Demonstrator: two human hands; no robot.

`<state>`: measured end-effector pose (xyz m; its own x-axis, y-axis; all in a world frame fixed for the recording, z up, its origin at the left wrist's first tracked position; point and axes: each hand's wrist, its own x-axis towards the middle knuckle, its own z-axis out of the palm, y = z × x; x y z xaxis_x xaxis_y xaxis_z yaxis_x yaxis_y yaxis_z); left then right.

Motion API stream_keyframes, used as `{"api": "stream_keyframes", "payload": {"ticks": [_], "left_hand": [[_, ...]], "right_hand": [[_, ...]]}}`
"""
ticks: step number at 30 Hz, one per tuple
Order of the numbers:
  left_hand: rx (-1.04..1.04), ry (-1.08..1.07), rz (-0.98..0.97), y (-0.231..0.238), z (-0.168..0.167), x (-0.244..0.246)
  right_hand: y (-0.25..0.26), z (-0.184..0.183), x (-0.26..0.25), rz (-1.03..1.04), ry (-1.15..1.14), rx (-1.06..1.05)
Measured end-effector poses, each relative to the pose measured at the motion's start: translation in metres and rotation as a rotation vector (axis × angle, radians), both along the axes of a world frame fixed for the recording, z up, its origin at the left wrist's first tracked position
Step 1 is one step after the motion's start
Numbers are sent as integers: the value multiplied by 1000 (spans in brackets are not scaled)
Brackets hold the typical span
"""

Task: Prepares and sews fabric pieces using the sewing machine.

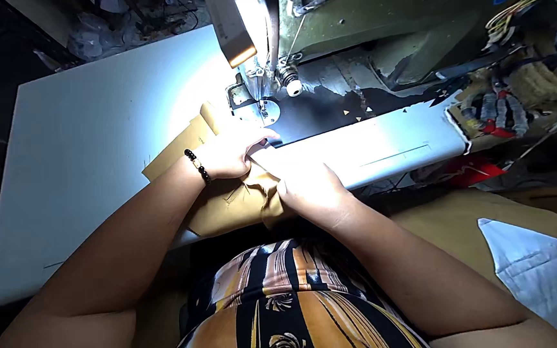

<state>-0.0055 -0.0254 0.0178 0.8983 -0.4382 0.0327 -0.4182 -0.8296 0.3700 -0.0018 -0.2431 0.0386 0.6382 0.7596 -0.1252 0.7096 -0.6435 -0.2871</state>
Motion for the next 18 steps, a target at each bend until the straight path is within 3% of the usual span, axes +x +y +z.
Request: {"api": "stream_keyframes", "payload": {"ticks": [5,9,12,14,18], "left_hand": [[-137,-62,121,-5,-3,2],[-260,-154,235,-8,-21,7],[-386,-190,270,-7,-33,6],[-418,-202,257,-5,-36,6],[-343,-178,228,1,-31,3]], "right_hand": [[-5,-15,11,-49,-89,105],[-1,-27,15,-190,-68,61],[-5,-36,15,-264,-39,206],[-7,-53,18,-194,-186,341],[-10,-65,25,-118,-263,566]]}}
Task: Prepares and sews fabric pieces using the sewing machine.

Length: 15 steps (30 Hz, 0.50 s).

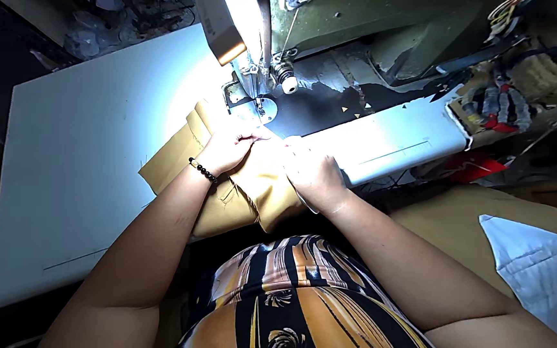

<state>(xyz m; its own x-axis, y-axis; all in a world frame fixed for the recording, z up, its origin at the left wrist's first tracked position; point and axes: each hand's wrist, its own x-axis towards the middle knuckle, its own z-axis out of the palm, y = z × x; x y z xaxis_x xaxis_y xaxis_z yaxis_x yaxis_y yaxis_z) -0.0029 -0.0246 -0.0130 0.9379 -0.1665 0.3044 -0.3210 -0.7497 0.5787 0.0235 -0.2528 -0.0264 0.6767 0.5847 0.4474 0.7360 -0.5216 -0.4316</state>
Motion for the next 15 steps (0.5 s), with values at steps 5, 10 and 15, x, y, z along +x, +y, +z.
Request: {"api": "stream_keyframes", "payload": {"ticks": [5,10,15], "left_hand": [[47,58,-75,7,11,-3],[149,30,-117,8,8,-7],[119,5,-122,10,6,-9]], "right_hand": [[-4,2,-2,57,77,99],[-6,-4,-7,51,24,41],[-7,-7,-8,56,-17,2]]}}
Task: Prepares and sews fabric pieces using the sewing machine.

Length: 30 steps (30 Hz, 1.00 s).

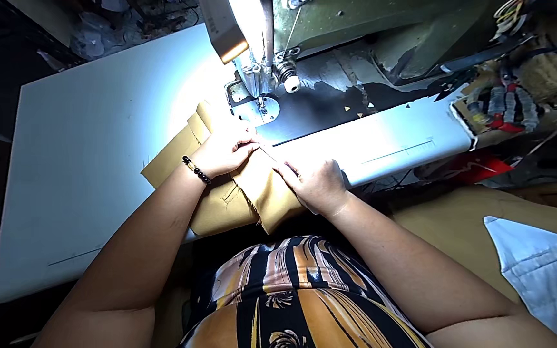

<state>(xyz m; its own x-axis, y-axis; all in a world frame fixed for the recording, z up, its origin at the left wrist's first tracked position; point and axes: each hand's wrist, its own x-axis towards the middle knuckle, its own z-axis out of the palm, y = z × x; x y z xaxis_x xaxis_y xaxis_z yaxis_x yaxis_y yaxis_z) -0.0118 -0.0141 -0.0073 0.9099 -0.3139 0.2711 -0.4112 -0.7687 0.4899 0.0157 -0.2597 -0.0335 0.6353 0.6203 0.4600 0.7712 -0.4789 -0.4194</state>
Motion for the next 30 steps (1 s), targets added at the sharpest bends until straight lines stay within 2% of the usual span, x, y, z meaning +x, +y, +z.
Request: {"api": "stream_keyframes", "payload": {"ticks": [4,7,10,14,17,20,23,27,30], "left_hand": [[-10,50,2,0,6,7],[6,193,46,4,16,19],[110,320,75,3,29,35],[257,433,161,-14,47,45],[351,301,270,-45,45,20],[433,94,458,-90,11,-36],[377,234,574,-113,-8,-70],[292,162,555,-88,-13,-45],[318,108,413,-51,-9,-7]], "right_hand": [[1,-2,3,16,-39,-30],[4,0,11,23,86,-45],[9,8,17,8,228,-141],[12,12,19,-2,263,-172],[10,9,15,12,207,-165],[2,6,3,49,114,-120],[0,11,4,128,130,-100],[6,19,39,250,171,-110],[10,17,65,243,162,-94]]}}
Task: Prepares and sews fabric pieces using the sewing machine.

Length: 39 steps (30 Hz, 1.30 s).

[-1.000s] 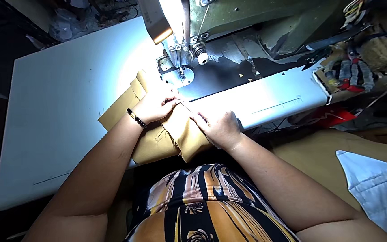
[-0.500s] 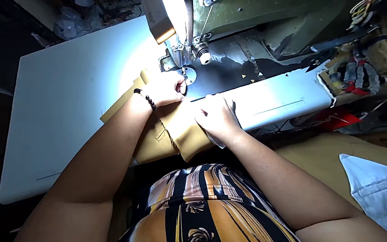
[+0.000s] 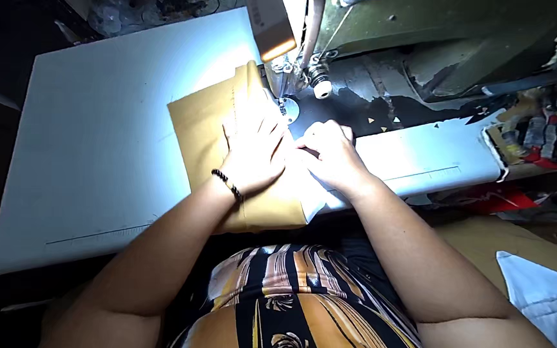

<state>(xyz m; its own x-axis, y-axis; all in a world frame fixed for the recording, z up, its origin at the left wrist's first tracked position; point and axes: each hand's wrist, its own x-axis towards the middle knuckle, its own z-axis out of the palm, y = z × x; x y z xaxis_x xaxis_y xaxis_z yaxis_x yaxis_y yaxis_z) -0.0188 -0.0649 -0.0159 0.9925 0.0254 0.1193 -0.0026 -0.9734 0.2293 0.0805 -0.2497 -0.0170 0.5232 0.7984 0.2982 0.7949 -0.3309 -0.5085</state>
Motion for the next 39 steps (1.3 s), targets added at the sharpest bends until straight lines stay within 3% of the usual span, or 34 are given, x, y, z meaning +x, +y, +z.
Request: {"api": "stream_keyframes", "payload": {"ticks": [3,12,20,26,29,32,34,36,39], "left_hand": [[16,23,-110,18,4,11],[8,92,-118,28,5,16],[-16,31,-152,29,2,12],[-11,29,-144,39,5,26],[7,67,-135,25,17,8],[-142,-151,-173,-21,13,-52],[-243,-129,-229,-47,-2,-88],[-103,-181,-266,-57,-19,-105],[34,-207,-315,-55,-21,-104]], "right_hand": [[0,-4,-1,-43,-3,14],[2,-2,-5,-61,-31,-33],[1,-2,-6,-61,-46,-76],[8,2,-7,-112,-83,-236],[-7,8,-19,-75,4,-83],[-31,10,-45,36,39,144],[-41,7,-61,61,139,104],[-44,8,-67,0,330,64],[-47,18,-66,-39,853,60]]}}
